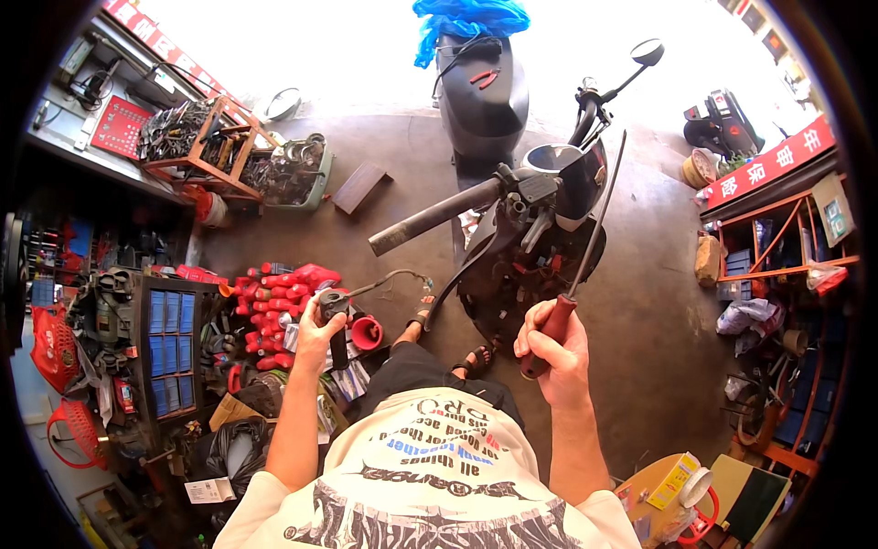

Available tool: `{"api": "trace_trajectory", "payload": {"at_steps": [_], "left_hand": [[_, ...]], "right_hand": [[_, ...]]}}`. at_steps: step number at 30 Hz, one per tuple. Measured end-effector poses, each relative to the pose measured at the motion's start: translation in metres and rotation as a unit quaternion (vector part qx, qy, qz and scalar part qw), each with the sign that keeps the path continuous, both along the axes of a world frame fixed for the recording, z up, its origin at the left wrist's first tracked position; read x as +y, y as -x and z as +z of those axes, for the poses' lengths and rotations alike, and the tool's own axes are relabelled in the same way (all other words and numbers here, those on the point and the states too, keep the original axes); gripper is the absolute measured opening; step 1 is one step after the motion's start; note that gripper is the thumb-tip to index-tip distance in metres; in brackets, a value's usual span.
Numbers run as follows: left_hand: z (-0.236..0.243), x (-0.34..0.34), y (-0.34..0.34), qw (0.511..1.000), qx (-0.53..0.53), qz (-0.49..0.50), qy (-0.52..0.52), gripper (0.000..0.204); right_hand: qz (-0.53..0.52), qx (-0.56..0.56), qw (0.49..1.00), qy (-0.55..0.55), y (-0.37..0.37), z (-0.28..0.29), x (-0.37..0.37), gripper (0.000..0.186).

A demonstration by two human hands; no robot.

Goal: The person repairs a scooter's handlebar assembly in a workshop. They use a screwdriver to tighten screws on the handlebar grip and throttle, then connect a small electrical component to the wiring harness.

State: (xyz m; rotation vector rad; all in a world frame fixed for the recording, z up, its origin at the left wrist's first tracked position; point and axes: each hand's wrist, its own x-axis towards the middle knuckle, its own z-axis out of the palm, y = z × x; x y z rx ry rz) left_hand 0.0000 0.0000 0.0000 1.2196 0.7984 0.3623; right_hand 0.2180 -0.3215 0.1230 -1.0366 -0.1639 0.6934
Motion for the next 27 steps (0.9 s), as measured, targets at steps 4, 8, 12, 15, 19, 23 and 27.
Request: {"api": "trace_trajectory", "payload": {"at_steps": [4, 8, 12, 15, 19, 23, 27], "left_hand": [[-0.001, -0.01, -0.001, 0.999, -0.02, 0.002, 0.041, 0.064], [0.003, -0.019, -0.004, 0.998, -0.036, -0.001, 0.053, 0.064], [0.003, -0.03, -0.012, 0.998, -0.035, -0.011, 0.052, 0.063], [0.0, -0.04, -0.017, 0.998, -0.036, 0.005, 0.056, 0.062], [0.006, -0.048, -0.024, 0.998, -0.013, 0.009, 0.063, 0.056], [0.012, -0.056, -0.036, 0.998, -0.012, 0.002, 0.059, 0.043], [0.009, -0.056, -0.044, 0.999, -0.013, -0.02, 0.042, 0.052]], "right_hand": [[-0.011, -0.006, 0.999, 0.031, 0.006, -0.006, -0.004, 0.014], [-0.013, -0.009, 0.999, 0.032, 0.013, -0.017, -0.004, 0.02], [-0.027, -0.046, 0.997, 0.058, 0.012, -0.021, -0.006, 0.022], [-0.04, -0.057, 0.996, 0.062, 0.012, -0.022, -0.009, 0.019], [-0.037, -0.063, 0.995, 0.073, 0.013, -0.021, -0.017, 0.015], [-0.051, -0.037, 0.994, 0.088, 0.019, -0.024, -0.032, 0.012], [-0.066, -0.015, 0.993, 0.101, 0.023, -0.034, -0.05, 0.012]]}}
